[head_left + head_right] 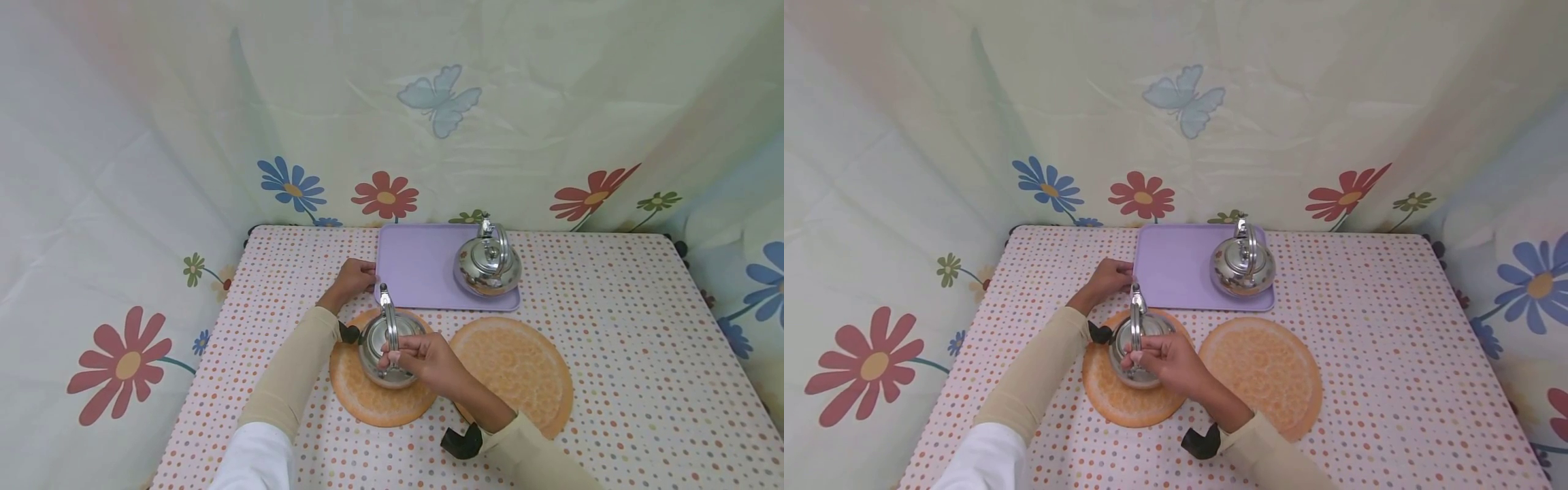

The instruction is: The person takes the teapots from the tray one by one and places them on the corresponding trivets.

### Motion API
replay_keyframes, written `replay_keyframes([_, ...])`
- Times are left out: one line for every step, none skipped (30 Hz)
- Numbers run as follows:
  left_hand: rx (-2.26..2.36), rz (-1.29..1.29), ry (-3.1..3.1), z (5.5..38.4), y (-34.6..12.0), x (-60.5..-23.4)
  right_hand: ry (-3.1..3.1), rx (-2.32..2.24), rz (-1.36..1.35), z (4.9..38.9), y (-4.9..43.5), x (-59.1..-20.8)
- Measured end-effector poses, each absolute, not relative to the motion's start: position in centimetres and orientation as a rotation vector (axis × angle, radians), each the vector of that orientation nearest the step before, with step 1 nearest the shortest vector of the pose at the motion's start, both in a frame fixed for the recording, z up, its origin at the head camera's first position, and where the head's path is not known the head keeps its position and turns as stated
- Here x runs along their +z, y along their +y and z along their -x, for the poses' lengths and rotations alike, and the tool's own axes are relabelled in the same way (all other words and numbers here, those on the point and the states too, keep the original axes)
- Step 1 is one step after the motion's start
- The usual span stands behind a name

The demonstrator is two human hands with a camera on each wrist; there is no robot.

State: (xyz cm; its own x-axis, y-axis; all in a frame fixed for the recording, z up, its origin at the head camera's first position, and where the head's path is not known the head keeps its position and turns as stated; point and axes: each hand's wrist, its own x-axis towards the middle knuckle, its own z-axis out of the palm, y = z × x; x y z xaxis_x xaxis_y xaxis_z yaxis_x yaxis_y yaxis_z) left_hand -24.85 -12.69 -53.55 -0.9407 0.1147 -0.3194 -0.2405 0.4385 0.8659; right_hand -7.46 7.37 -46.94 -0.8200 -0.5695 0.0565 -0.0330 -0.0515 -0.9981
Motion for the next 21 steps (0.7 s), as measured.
replay_keyframes([1.502,0.108,2.366,24.8,-12.7,-53.5,1.849,-1.934,0.645,7.4,7.4,-46.9])
replay_keyframes([1.501,0.109,2.368,24.8,-12.7,-53.5,1.846,-1.939,0.648,7.3,7.4,-47.0])
replay_keyframes([1.501,0.11,2.366,24.8,-12.7,-53.5,1.838,-1.947,0.656,7.2,7.3,-47.0])
replay_keyframes([1.502,0.109,2.365,24.8,-12.7,-53.5,1.827,-1.957,0.664,7.0,7.3,-47.1])
replay_keyframes([1.504,0.109,2.362,24.8,-12.7,-53.5,1.816,-1.966,0.674,6.9,7.2,-47.3])
replay_keyframes([1.506,0.109,2.359,24.8,-12.7,-53.5,1.811,-1.972,0.689,6.7,7.2,-47.5])
replay_keyframes([1.508,0.109,2.356,24.8,-12.7,-53.5,1.801,-1.983,0.705,6.6,7.2,-47.7])
replay_keyframes([1.508,0.11,2.355,24.9,-12.7,-53.5,1.793,-1.996,0.716,6.4,7.1,-48.0])
replay_keyframes([1.51,0.112,2.353,24.9,-12.7,-53.5,1.794,-2.005,0.741,6.3,7.1,-48.2])
replay_keyframes([1.513,0.114,2.351,24.9,-12.7,-53.5,1.79,-2.017,0.752,6.1,7.1,-48.4])
replay_keyframes([1.515,0.116,2.351,24.9,-12.7,-53.5,1.792,-2.026,0.767,6.0,7.1,-48.6])
replay_keyframes([1.52,0.12,2.348,24.9,-12.7,-53.5,1.793,-2.036,0.782,6.0,7.1,-48.8])
replay_keyframes([1.524,0.124,2.346,24.9,-12.7,-53.5,1.789,-2.047,0.788,5.9,7.1,-48.9])
replay_keyframes([1.523,0.13,2.345,24.9,-12.7,-53.5,1.789,-2.051,0.797,5.8,7.1,-48.9])
replay_keyframes([1.526,0.135,2.341,24.9,-12.7,-53.4,1.788,-2.055,0.802,5.8,7.1,-49.0])
replay_keyframes([1.525,0.14,2.34,24.9,-12.7,-53.4,1.778,-2.06,0.796,5.8,7.1,-49.0])
replay_keyframes([1.522,0.144,2.339,24.9,-12.7,-53.4,1.777,-2.062,0.795,5.8,7.2,-49.1])
replay_keyframes([1.519,0.148,2.337,24.8,-12.7,-53.3,1.77,-2.066,0.793,5.8,7.2,-49.1])
replay_keyframes([1.517,0.151,2.336,24.8,-12.6,-53.3,1.763,-2.07,0.79,5.8,7.2,-49.1])
replay_keyframes([1.515,0.153,2.337,24.8,-12.6,-53.3,1.76,-2.074,0.788,5.8,7.2,-49.2])
replay_keyframes([1.516,0.152,2.337,24.8,-12.5,-53.2,1.76,-2.079,0.789,5.8,7.1,-49.2])
